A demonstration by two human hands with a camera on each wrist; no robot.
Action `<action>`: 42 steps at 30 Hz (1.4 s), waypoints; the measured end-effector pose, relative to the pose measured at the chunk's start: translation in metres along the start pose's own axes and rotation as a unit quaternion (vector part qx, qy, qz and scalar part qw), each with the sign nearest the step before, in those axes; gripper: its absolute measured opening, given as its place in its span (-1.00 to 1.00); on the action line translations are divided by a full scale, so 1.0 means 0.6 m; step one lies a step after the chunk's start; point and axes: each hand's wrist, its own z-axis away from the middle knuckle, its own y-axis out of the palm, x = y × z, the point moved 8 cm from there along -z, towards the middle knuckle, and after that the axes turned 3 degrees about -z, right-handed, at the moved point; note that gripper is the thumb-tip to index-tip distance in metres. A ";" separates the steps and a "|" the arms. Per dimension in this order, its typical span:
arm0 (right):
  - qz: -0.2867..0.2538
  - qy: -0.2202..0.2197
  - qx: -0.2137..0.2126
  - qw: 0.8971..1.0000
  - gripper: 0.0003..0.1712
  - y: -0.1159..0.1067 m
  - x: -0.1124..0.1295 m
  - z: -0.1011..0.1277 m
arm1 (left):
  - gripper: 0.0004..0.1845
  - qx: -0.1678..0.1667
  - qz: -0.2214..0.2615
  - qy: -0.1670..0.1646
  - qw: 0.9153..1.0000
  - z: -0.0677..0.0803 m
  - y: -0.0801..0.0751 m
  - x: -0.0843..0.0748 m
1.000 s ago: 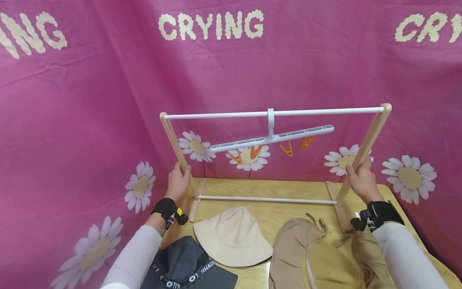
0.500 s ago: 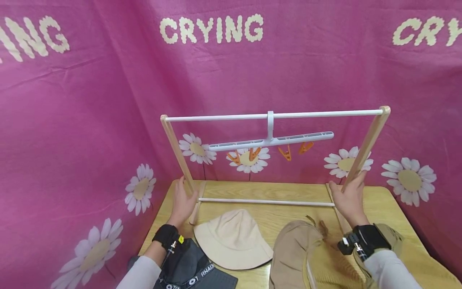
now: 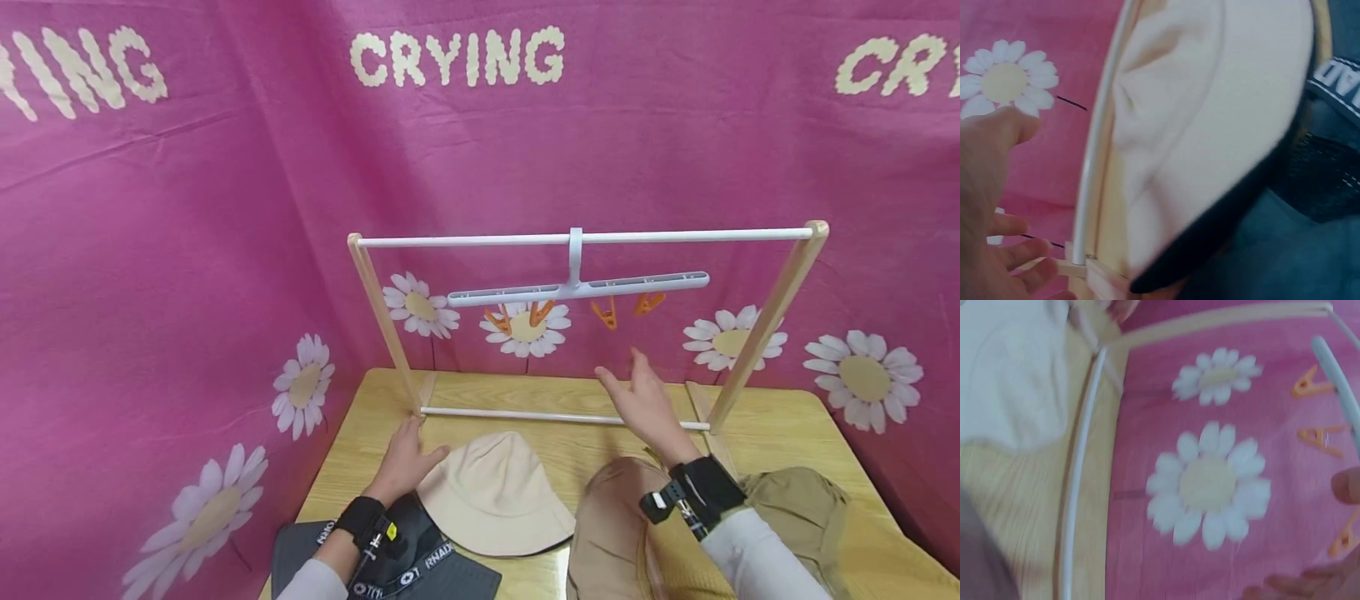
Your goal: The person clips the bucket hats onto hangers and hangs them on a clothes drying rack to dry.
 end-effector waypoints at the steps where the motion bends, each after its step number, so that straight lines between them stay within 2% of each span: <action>1: -0.004 -0.014 0.006 1.000 0.09 0.011 0.015 -0.005 | -0.09 0.008 -0.013 -0.001 1.000 0.001 0.006 0.005; 6: -0.063 -0.093 0.015 0.994 -0.24 0.057 0.083 -0.033 | -0.09 0.044 -0.041 -0.005 0.998 0.011 0.027 0.023; 12: -0.157 -0.137 0.060 0.976 -0.35 0.099 0.141 -0.062 | -0.08 0.080 -0.048 -0.012 0.996 0.027 0.049 0.038; 16: -0.188 -0.138 0.074 0.970 -0.32 0.121 0.165 -0.085 | -0.07 0.091 -0.055 -0.013 0.994 0.034 0.055 0.043; 22: -0.269 -0.089 0.082 0.955 -0.29 0.149 0.173 -0.123 | -0.03 0.097 -0.106 -0.022 0.989 0.038 0.065 0.056; 27: -0.347 -0.057 0.089 0.932 -0.32 0.167 0.178 -0.149 | -0.03 0.090 -0.143 -0.039 0.985 0.039 0.067 0.067; 32: -0.403 -0.075 0.092 0.907 -0.31 0.175 0.186 -0.162 | -0.04 0.084 -0.151 -0.048 0.984 0.038 0.074 0.076; 35: -0.417 -0.088 0.102 0.899 -0.30 0.182 0.191 -0.166 | -0.04 0.074 -0.146 -0.052 0.985 0.038 0.077 0.081; 38: -0.425 -0.097 0.132 0.891 -0.29 0.190 0.199 -0.168 | -0.04 0.063 -0.134 -0.048 0.988 0.039 0.077 0.083; 39: -0.434 -0.093 0.144 0.885 -0.30 0.193 0.201 -0.169 | -0.04 0.058 -0.129 -0.043 0.989 0.039 0.075 0.083; 42: -0.481 -0.077 0.189 0.853 -0.40 0.202 0.208 -0.170 | -0.08 0.031 -0.105 -0.023 0.994 0.043 0.064 0.080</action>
